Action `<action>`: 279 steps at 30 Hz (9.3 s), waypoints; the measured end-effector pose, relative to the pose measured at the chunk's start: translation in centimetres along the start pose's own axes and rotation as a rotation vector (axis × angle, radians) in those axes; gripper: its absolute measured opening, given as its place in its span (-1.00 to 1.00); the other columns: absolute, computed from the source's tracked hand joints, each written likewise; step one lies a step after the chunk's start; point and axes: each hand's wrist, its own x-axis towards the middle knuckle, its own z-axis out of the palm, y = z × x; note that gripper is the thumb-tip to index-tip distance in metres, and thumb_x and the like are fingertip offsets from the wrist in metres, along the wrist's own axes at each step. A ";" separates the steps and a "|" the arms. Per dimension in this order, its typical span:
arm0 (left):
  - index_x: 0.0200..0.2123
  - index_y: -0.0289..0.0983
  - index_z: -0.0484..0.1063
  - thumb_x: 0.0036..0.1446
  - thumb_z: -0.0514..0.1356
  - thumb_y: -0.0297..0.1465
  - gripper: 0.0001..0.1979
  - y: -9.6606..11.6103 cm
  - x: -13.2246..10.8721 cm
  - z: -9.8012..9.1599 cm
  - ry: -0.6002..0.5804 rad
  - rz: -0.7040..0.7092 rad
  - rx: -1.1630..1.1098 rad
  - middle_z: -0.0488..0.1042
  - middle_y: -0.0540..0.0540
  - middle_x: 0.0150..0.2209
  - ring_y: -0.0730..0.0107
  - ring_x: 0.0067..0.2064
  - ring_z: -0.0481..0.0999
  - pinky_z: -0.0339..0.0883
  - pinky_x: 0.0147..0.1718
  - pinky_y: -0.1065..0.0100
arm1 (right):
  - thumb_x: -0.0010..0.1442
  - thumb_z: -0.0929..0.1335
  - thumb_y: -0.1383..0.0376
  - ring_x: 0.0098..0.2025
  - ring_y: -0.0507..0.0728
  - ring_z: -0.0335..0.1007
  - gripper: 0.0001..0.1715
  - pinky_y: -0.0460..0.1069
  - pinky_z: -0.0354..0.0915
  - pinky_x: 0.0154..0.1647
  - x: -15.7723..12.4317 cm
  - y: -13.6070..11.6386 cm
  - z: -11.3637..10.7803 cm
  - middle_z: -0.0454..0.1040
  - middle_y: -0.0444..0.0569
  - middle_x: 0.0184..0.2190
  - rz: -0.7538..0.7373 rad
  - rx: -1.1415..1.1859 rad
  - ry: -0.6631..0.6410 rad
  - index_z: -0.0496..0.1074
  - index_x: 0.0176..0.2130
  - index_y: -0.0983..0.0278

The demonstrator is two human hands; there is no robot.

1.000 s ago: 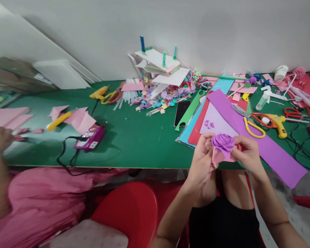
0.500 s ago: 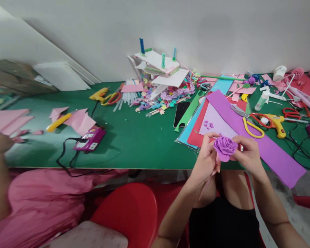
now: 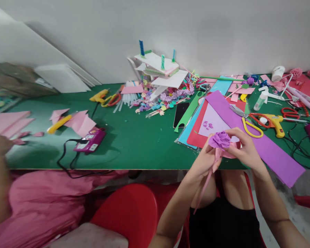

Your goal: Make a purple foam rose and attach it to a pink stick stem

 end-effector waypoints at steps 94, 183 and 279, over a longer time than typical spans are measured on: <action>-0.36 -0.26 0.43 -0.22 0.47 -0.44 -0.67 0.4 0.5 -1.0 0.026 0.151 -0.448 0.28 0.20 -0.62 0.79 -0.71 0.17 -0.08 -0.81 0.72 | -0.04 0.50 0.03 -0.58 -0.05 0.16 -0.65 -0.11 0.12 -0.61 3.1 -1.0 -0.5 0.34 -0.20 -0.63 0.212 0.223 0.080 0.44 -0.50 0.23; -0.35 -0.25 0.53 0.01 0.35 -0.29 -0.83 -1.9 1.3 0.5 0.310 0.542 0.186 0.44 0.03 -0.53 0.59 -0.56 0.34 0.14 -0.65 0.56 | -0.10 0.47 0.24 -0.42 0.05 0.37 -0.84 -0.02 0.30 -0.33 3.9 -0.5 -1.2 0.48 -0.16 -0.52 0.182 0.207 0.097 0.44 -0.53 0.23; -0.45 -0.32 0.43 -0.17 0.45 -0.22 -0.65 -3.7 1.5 0.1 0.380 0.431 -0.160 0.44 0.06 -0.54 0.67 -0.55 0.37 0.23 -0.57 0.61 | 0.00 0.47 -0.02 -0.46 -0.02 0.23 -0.63 -0.08 0.24 -0.41 1.8 1.6 2.0 0.36 -0.22 -0.50 0.143 0.393 0.326 0.39 -0.43 0.18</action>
